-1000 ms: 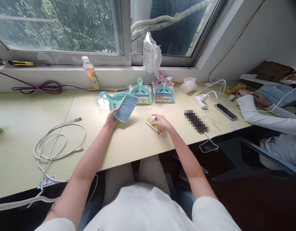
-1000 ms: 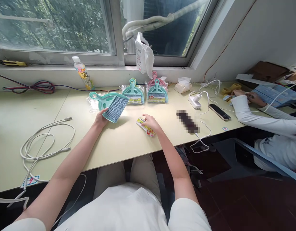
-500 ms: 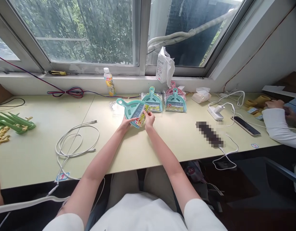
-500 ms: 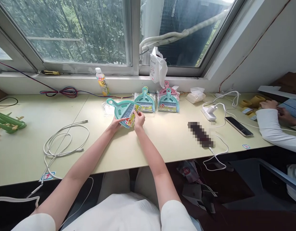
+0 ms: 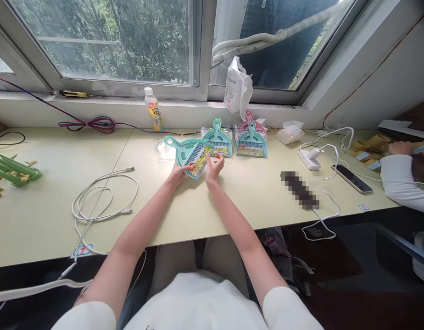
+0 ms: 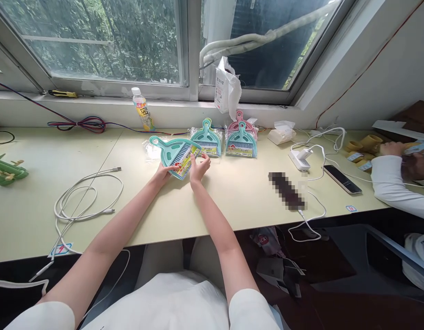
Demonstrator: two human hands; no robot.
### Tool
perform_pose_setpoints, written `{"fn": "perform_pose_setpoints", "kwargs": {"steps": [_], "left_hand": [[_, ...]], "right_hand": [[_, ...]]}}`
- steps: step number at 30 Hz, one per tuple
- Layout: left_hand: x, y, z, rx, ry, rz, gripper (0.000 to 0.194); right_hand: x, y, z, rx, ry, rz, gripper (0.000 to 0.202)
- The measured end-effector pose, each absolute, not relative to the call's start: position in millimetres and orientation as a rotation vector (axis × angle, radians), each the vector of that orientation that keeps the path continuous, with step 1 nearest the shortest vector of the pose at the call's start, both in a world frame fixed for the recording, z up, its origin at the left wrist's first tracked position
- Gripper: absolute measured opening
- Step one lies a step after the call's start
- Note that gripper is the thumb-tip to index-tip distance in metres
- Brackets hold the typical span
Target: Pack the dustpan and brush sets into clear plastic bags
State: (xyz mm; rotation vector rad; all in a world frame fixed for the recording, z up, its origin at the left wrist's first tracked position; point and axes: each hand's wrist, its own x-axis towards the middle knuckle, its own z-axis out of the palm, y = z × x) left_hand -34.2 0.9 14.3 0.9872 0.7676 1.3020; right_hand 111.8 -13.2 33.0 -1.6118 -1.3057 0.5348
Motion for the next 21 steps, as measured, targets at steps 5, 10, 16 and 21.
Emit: {"fn": "perform_pose_setpoints", "kwargs": {"steps": [5, 10, 16, 21], "left_hand": [[-38, 1, 17, 0.952, 0.757, 1.324, 0.059], [-40, 1, 22, 1.014, 0.694, 1.277, 0.06], [-61, 15, 25, 0.999, 1.004, 1.496, 0.035], [-92, 14, 24, 1.445, 1.477, 1.648, 0.044]], "right_hand": [[114, -14, 34, -1.221, -0.938, 1.066, 0.043], [121, -14, 34, -1.027, -0.81, 1.336, 0.022], [139, -11, 32, -1.009, -0.708, 1.267, 0.023], [146, -12, 34, -1.078, -0.696, 1.221, 0.025]]}}
